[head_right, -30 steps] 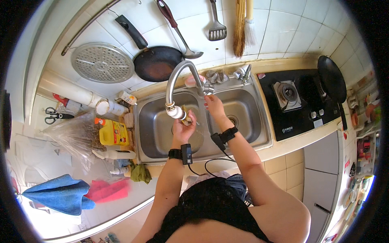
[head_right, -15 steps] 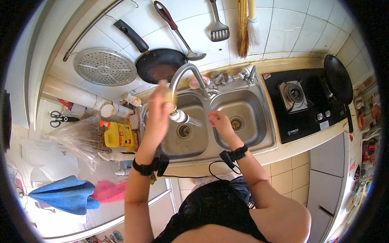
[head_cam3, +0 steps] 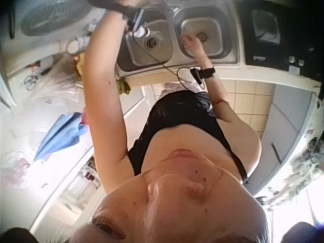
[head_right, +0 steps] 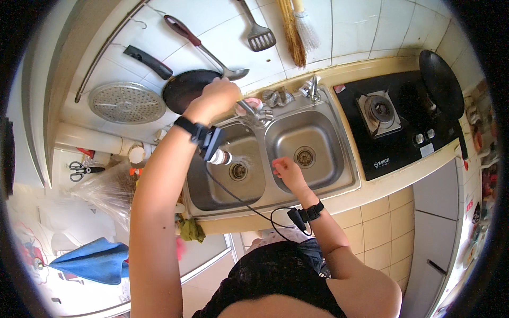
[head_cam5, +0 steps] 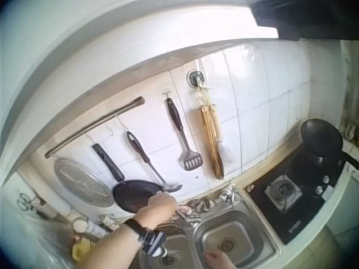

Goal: The person applies a cleaning substance to a cloth and wipes down the neck of a kitchen faucet before removing the aerator by hand, taking it apart into components, and attempting to reassemble and reattach it to the faucet.

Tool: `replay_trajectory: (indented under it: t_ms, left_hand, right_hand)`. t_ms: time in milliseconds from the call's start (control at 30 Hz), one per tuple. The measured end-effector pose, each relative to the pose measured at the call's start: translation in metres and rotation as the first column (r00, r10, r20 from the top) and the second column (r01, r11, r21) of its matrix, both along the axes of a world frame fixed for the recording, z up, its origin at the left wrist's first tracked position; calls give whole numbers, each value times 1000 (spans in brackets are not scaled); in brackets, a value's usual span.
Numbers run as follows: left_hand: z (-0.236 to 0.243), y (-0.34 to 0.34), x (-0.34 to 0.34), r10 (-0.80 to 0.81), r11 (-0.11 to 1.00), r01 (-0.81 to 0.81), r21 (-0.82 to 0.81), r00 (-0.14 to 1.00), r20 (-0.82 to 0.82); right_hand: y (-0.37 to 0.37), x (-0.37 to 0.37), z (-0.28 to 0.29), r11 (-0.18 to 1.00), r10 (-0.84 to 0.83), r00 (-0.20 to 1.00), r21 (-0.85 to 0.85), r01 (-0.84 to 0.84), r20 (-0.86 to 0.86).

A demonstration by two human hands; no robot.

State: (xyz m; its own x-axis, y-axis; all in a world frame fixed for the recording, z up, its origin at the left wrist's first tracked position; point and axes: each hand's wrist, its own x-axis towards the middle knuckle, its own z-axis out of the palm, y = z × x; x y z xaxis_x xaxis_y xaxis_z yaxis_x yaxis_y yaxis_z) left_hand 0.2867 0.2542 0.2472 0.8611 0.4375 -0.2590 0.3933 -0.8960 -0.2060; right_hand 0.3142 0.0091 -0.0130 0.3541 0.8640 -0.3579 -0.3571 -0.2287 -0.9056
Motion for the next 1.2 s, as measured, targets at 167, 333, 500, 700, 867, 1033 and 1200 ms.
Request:
replay_trajectory:
  t_ms: [167,333,500,700,867,1033,1200]
  left_hand:
    - [-114,-9,83,31,976,39,212,949,-315]
    - [-269,20,-3,154,940,-302,156,787,598]
    - [-197,-78,32,98,979,-174,104,853,512]
    - [-274,-144,2,985,76,173,-982,-166,47]
    - [-266,-104,5,758,393,151,-907,-612,226]
    - [-280,-49,31,542,744,-329,-582,-214,813]
    - [-293,-59,46,541,725,-314,-613,-293,789]
  right_hand:
    - [-29,18,-9,995,-102,995,-17,102,-2]
    - [-54,-2,-10,996,-73,997,-59,70,-41]
    - [-75,18,-34,981,-153,985,-135,141,-81]
    - [-54,21,-10,994,4,999,-106,-8,-40]
    - [-84,31,-30,985,-115,991,-138,105,-72]
    - [-108,27,-30,966,-210,971,-176,188,-113]
    - [-127,37,-29,949,-271,959,-187,253,-80]
